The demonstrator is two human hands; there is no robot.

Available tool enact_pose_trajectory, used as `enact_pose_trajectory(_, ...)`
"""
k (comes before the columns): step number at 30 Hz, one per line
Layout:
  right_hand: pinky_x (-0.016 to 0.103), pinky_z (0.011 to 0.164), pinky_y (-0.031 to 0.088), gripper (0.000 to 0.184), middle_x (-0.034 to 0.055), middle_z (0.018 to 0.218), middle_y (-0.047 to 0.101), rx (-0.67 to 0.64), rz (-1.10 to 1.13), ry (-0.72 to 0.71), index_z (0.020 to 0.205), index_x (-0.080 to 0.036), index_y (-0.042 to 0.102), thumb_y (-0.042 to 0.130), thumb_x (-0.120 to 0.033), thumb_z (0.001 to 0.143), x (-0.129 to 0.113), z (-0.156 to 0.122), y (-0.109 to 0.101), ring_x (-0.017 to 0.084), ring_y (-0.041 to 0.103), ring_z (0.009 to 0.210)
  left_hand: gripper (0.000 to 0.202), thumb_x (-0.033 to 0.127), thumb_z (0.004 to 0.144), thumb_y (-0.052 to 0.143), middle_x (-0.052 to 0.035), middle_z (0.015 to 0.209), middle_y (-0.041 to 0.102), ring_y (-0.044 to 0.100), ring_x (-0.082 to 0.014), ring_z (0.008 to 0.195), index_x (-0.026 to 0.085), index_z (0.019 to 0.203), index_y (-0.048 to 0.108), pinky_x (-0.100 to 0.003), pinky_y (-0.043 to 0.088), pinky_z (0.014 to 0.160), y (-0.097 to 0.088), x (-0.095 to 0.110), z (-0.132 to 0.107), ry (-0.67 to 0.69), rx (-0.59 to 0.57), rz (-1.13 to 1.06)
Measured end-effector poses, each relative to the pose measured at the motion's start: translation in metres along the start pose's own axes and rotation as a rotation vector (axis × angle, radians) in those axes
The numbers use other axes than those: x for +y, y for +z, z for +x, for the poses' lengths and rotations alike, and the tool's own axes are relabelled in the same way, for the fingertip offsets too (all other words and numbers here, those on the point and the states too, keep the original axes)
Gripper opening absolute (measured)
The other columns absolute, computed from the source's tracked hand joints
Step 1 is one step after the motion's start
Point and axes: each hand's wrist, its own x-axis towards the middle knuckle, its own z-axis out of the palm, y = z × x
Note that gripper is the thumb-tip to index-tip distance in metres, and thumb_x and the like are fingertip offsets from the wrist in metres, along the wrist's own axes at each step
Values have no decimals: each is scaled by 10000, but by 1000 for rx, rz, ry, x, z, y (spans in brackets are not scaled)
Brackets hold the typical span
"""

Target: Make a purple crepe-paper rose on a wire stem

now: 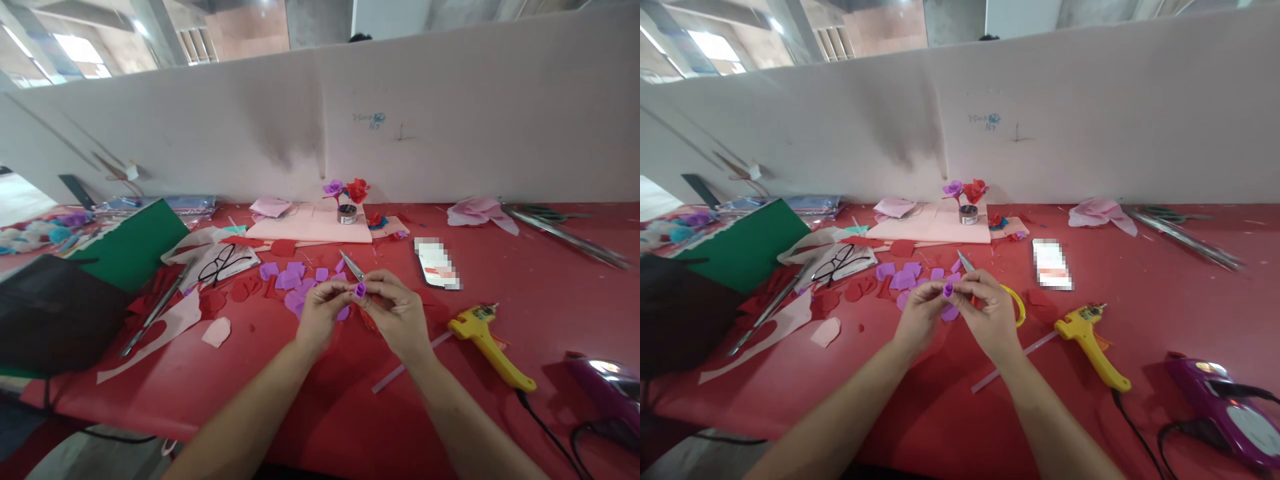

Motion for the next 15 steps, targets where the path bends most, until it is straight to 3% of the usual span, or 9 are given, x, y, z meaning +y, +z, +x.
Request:
enact_pose_trajectory(11, 299, 697, 482, 13, 22, 817, 585, -2, 105, 145, 741, -229, 718, 711, -237, 750, 9, 1, -1, 158, 578, 770, 181, 237, 550, 846, 7, 687, 683, 592, -91, 677, 172, 665, 722, -233, 458, 732, 6, -1, -2, -96, 58, -82)
enact_pose_trajectory(15, 307, 687, 497, 120, 27, 837, 602, -4, 160, 191, 828, -217, 698, 720, -274, 724, 11, 2, 1, 152, 569, 739, 199, 226, 536, 850, 15, 646, 648, 565, -83, 642, 158, 645, 699, -220, 442, 684, 7, 0, -1, -116, 85, -89)
